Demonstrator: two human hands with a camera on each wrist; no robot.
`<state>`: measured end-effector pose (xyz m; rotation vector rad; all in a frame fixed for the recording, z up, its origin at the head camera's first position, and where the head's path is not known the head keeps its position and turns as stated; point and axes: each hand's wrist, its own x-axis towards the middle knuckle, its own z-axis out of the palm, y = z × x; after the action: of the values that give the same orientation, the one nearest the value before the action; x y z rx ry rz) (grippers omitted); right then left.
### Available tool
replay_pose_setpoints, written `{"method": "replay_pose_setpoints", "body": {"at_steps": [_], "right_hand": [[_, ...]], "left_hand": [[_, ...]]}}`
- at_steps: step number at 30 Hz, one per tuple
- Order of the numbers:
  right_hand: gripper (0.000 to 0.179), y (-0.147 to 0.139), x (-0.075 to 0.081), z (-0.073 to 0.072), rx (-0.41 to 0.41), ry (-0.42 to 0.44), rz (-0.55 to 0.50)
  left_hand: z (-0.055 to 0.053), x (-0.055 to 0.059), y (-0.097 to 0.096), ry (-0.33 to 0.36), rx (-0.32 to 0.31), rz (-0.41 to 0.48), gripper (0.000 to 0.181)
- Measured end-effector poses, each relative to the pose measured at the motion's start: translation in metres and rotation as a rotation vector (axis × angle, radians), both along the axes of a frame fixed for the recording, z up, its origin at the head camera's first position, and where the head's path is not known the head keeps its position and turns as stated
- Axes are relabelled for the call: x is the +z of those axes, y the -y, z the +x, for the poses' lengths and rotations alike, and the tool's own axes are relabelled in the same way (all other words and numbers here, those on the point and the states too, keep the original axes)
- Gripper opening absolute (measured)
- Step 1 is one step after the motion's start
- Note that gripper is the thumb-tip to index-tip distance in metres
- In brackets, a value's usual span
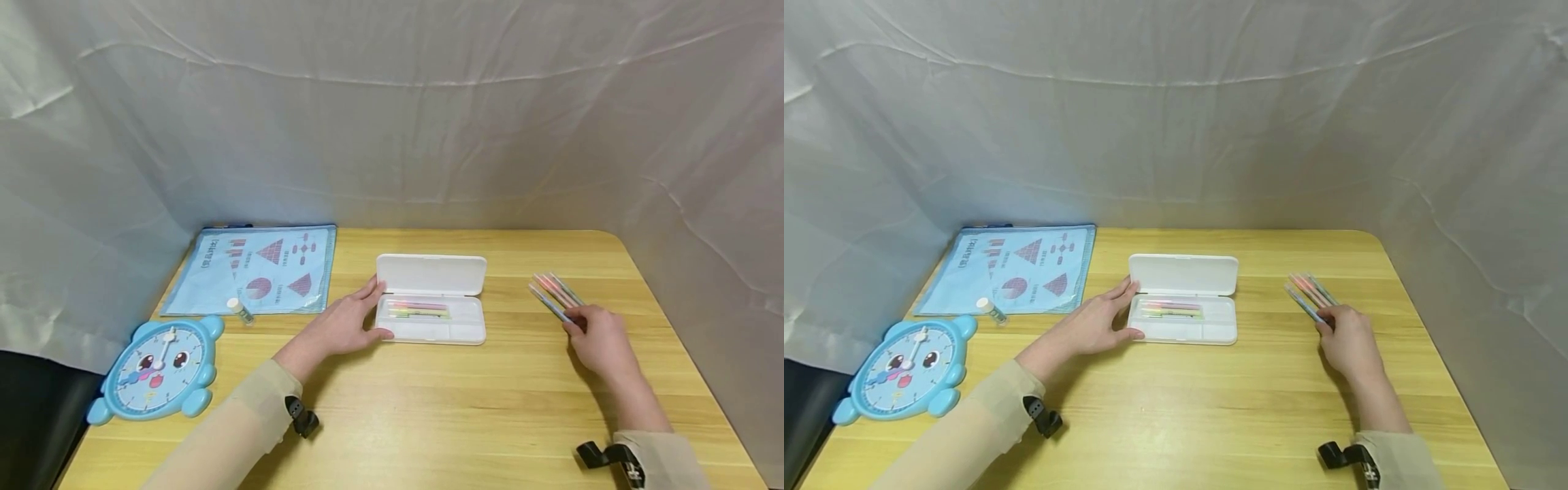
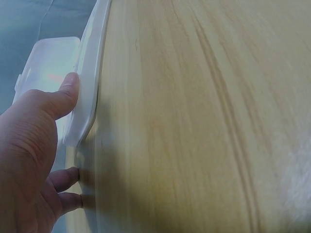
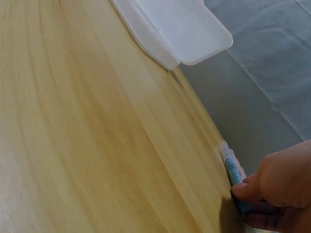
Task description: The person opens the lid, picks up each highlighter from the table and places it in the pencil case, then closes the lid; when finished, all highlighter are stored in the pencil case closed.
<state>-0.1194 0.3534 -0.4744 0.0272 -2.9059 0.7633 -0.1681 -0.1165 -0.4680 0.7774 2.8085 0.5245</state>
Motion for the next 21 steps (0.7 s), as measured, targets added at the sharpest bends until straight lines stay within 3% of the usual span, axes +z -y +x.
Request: {"method": "replay_pose_setpoints", "body": {"at_steps": [10, 21], "right_hand": [[0.020, 0.014, 0.010, -0.001, -0.007, -0.093, -0.059], [0.019, 0.039, 0.046, -0.010, 0.036, -0.228, -0.139]], "left_hand": [[0.000, -0.001, 0.000, 0.006, -0.005, -0.007, 0.106], [0.000, 0.001, 0.000, 0.002, 0.002, 0.000, 0.105]]}}
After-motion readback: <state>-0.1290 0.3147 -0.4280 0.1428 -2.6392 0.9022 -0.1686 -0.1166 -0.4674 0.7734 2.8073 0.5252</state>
